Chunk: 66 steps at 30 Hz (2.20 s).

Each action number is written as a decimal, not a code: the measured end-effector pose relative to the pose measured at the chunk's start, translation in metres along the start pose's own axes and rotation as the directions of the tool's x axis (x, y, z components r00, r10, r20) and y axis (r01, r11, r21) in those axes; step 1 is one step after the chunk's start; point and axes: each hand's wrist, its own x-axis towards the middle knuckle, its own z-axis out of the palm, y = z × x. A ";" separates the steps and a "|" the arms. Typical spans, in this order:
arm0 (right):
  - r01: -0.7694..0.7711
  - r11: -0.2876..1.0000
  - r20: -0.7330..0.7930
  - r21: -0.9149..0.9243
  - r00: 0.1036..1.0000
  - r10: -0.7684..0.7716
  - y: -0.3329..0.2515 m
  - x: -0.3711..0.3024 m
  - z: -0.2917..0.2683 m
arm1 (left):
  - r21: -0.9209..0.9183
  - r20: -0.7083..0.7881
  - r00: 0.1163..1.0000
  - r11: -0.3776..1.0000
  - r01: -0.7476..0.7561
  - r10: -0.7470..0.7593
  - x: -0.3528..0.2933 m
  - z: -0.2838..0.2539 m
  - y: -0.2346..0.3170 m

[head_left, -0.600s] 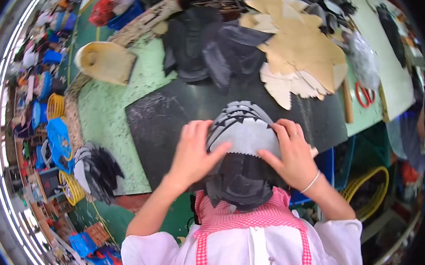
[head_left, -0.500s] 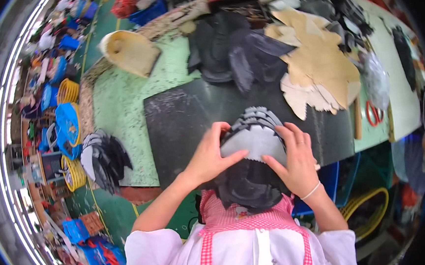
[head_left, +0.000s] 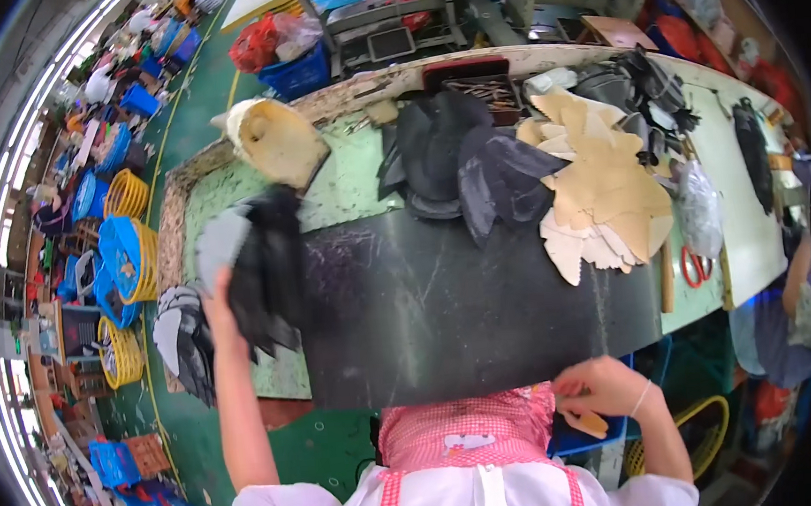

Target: The person peels paper and plastic backings from shoe component cutouts by hand, aligns and presses the layers together to assemble shoe parts, and stacks the assembled pieces on the workbench.

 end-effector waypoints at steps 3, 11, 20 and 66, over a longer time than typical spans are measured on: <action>0.056 0.998 -0.331 0.028 0.943 -0.043 -0.027 0.040 -0.037 | 0.049 -0.131 0.990 0.998 -0.045 0.051 0.086 -0.046 -0.007; -0.138 0.814 -0.779 -0.564 0.414 -0.470 0.056 0.120 -0.149 | 0.933 0.181 0.431 -0.015 -0.361 0.884 0.066 0.029 0.014; -0.360 0.735 -0.741 -0.575 0.610 -0.282 0.027 0.143 -0.183 | 0.486 0.643 0.520 0.225 -0.844 0.562 -0.082 0.288 -0.010; -0.064 0.916 -0.917 -0.395 -0.036 -0.398 -0.024 0.052 -0.056 | 0.132 0.973 0.215 0.965 -0.226 -0.083 -0.232 0.315 -0.003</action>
